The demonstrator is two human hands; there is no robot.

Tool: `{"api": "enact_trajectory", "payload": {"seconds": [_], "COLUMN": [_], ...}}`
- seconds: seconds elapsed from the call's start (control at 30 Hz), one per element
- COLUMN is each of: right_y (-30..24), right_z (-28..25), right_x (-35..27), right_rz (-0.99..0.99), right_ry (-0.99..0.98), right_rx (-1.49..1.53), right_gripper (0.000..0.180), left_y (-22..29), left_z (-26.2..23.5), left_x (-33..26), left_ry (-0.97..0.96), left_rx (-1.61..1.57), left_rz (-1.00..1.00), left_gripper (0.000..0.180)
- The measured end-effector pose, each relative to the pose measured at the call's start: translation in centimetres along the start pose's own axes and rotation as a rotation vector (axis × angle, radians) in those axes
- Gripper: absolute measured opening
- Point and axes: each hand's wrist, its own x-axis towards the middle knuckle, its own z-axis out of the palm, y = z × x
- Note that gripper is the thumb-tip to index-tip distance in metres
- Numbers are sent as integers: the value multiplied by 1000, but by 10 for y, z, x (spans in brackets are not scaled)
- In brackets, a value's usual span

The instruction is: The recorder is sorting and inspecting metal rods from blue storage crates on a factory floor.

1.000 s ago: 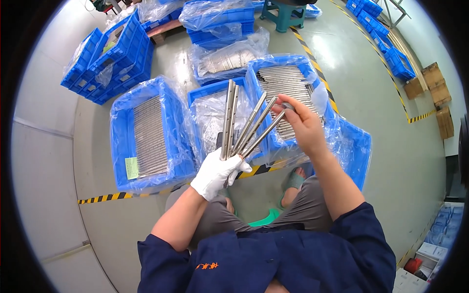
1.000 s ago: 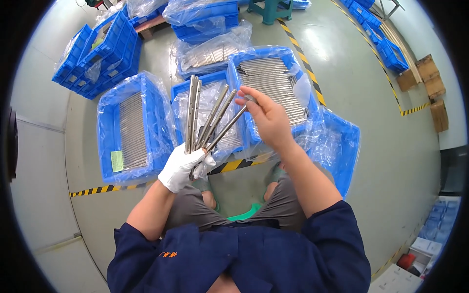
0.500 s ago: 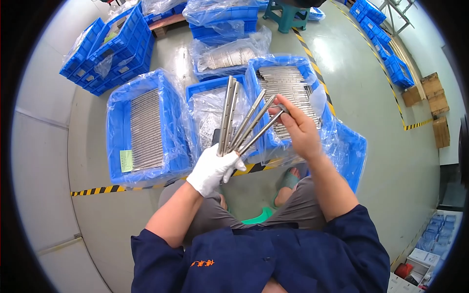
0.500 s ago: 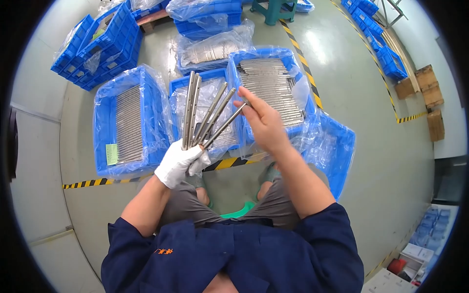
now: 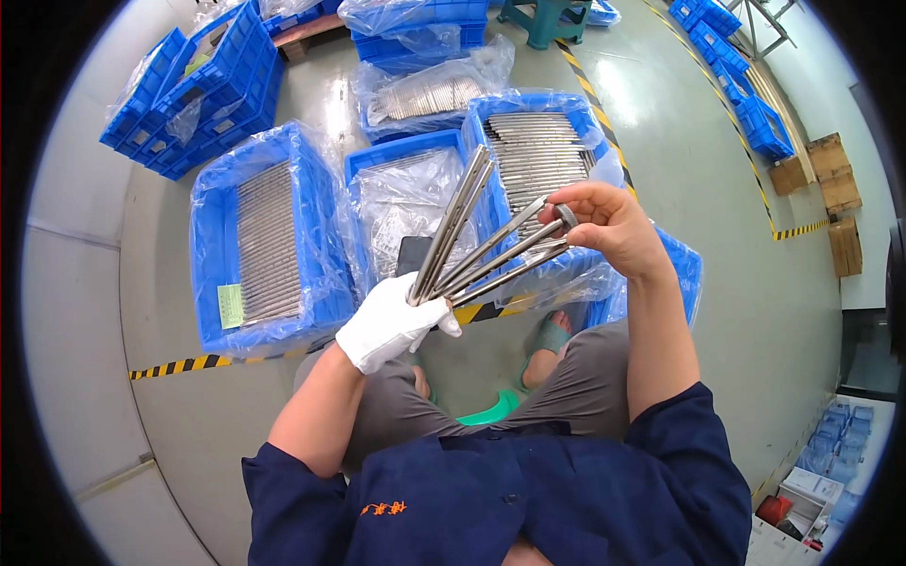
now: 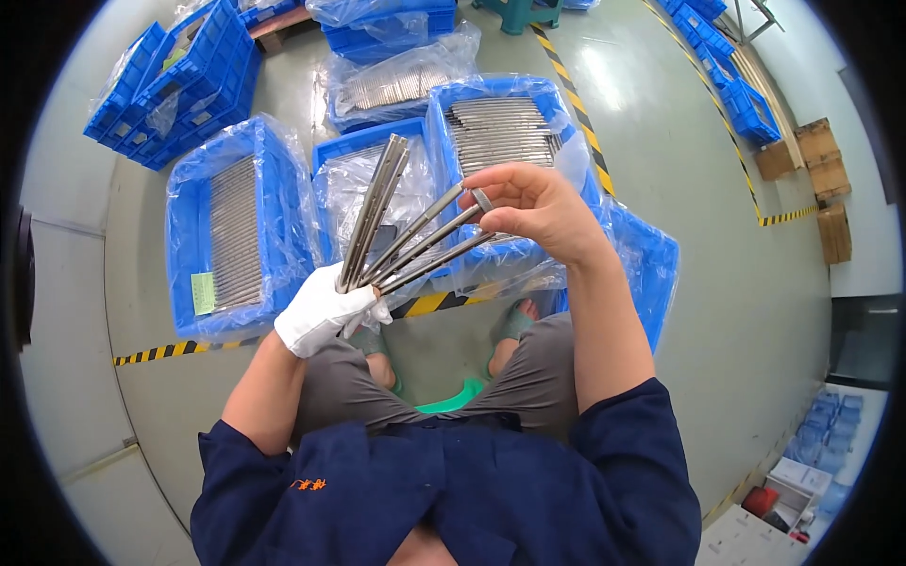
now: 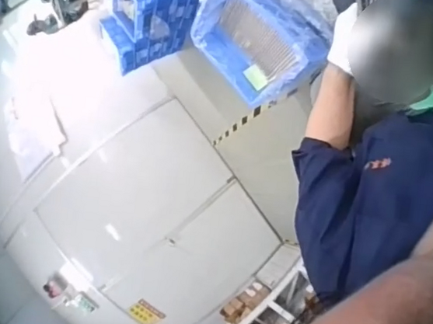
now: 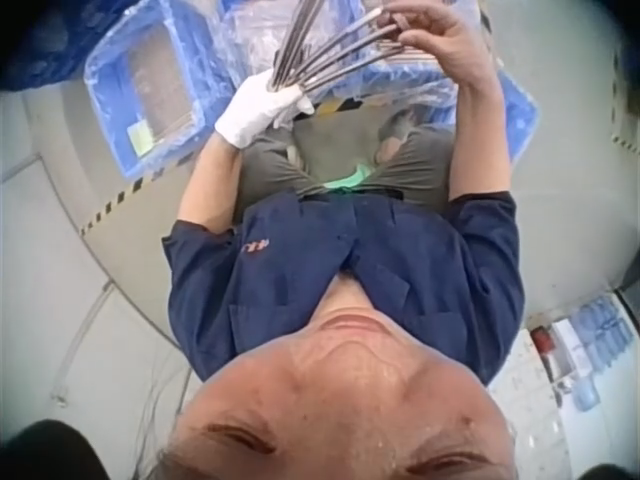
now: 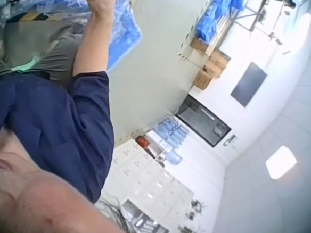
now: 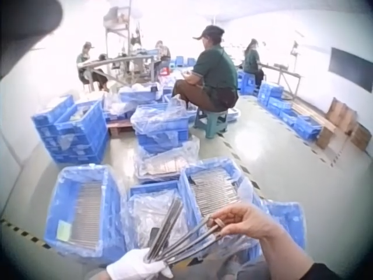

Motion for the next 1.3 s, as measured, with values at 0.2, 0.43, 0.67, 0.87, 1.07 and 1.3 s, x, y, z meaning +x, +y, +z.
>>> {"api": "enact_trajectory", "payload": {"seconds": [0.2,0.43,0.67,0.87,1.07,1.3], "right_y": [-6,-1,1,4,4,8], "right_z": [8,-10,0,1,-5,-5], "right_x": [-6,-5,3,5,3,10], "right_rz": [-10,-46,77,145,116,82], "right_ry": [36,143,61,103,114,128], "right_rx": [-204,-96,-6,-188,-140,75], "right_gripper": [39,32,32,31,27,31], "left_y": [-2,2,2,2,-2,-7], "left_z": [1,3,7,11,10,7], "left_x": [-1,-1,-1,0,-2,-4], "left_ry": [11,22,7,39,-46,-212], "left_rx": [44,156,268,333,24,-34], "left_rz": [-14,-20,-16,-22,34,8], "left_gripper": [18,19,19,18,31,40]}}
